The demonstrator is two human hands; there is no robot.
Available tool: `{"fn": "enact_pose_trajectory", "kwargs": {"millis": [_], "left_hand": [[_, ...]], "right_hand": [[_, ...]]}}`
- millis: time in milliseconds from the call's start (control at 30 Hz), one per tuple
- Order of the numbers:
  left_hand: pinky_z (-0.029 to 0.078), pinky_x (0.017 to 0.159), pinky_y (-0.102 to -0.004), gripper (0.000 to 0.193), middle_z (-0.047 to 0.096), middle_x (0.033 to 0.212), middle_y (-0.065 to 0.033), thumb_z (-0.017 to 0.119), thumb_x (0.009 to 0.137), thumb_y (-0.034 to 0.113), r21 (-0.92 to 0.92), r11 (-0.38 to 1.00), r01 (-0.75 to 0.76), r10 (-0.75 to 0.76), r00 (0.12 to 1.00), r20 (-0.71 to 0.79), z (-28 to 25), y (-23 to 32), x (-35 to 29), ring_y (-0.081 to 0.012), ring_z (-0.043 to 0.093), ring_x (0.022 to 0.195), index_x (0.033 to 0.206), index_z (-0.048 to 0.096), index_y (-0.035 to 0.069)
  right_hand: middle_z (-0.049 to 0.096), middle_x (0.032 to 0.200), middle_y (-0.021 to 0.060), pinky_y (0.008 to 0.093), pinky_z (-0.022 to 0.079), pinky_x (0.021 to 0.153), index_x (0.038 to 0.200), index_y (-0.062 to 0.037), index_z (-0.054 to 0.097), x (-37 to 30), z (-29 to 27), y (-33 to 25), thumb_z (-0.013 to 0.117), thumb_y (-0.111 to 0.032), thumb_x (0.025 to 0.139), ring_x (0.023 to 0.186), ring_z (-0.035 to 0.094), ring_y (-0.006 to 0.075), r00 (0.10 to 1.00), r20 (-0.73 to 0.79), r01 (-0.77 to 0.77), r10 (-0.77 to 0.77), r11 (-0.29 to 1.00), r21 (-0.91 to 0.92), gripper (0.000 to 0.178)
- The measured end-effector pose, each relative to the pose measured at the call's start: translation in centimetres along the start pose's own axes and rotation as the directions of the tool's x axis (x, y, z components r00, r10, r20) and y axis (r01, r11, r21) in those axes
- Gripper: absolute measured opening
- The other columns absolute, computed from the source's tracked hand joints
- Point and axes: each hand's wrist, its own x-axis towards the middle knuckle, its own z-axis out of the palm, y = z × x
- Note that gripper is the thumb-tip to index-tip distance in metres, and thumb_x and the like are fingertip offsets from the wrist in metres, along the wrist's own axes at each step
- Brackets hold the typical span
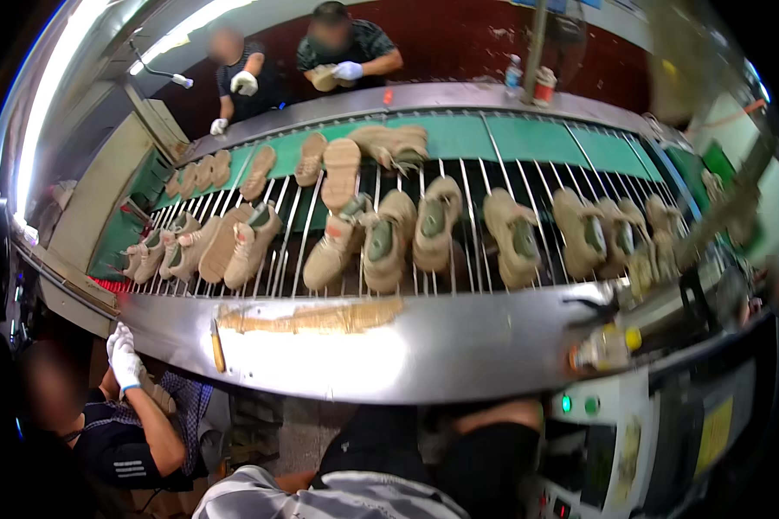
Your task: The person removes a shoe from a conveyor belt, places a sole component into a press machine, positions the shoe on top of it, and activates the machine with buttons. They then remove the shoe from the machine and place it back onto the moving conveyor.
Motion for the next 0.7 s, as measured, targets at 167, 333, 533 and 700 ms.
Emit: {"fn": "enact_pose_trajectory", "kwargs": {"millis": [167,333,533,700], "left_hand": [[0.048,0.091,-0.0394,0.045,0.06,0.112,-0.0198,0.06,0.087,0.031,-0.937,0.347,-0.052,0.193,0.981,0.016,-6.4,20.8,7.3,-0.0296,0.059,0.106,0.117,0.054,-0.001],[0.047,0.095,-0.0403,0.059,0.057,0.124,-0.0199,0.061,0.087,0.037,-0.996,-0.065,0.066,0.227,0.973,0.049,-6.1,23.7,9.2,-0.0295,0.057,0.114,0.129,0.048,-0.002],[0.032,0.11,-0.0379,0.086,0.047,0.139,-0.0113,0.07,0.076,0.057,-0.718,0.3,0.628,0.289,0.658,0.696,-11.1,12.2,14.1,-0.0234,0.04,0.128,0.144,0.04,0.013],[0.041,0.1,-0.0435,0.068,0.059,0.122,-0.0158,0.065,0.081,0.049,-0.367,0.927,0.076,0.117,0.871,0.477,3.1,7.1,7.7,-0.0319,0.053,0.113,0.13,0.052,0.004]], "right_hand": [[0.066,0.093,0.0142,0.0379,0.048,0.079,0.099,-0.0014,0.063,3.8,0.6,-6.6,0.061,-0.008,0.085,0.088,0.062,0.0257,0.999,0.011,-0.029,0.03,0.999,-0.037,0.015],[0.065,0.093,0.0146,0.0385,0.048,0.079,0.098,-0.0008,0.063,5.0,-0.9,-9.3,0.061,-0.009,0.085,0.088,0.062,0.0267,0.999,0.013,-0.046,0.048,0.995,-0.091,0.015],[0.065,0.093,0.0151,0.0391,0.048,0.079,0.098,-0.0002,0.062,4.1,-0.9,-6.8,0.062,-0.01,0.085,0.088,0.062,0.0279,0.998,0.06,0.006,-0.001,0.997,-0.078,0.016],[0.065,0.093,0.0155,0.0397,0.048,0.078,0.097,0.0004,0.061,3.0,-1.8,-1.0,0.062,-0.011,0.085,0.089,0.062,0.0289,0.998,0.013,0.055,-0.055,0.998,-0.018,0.016]]}}
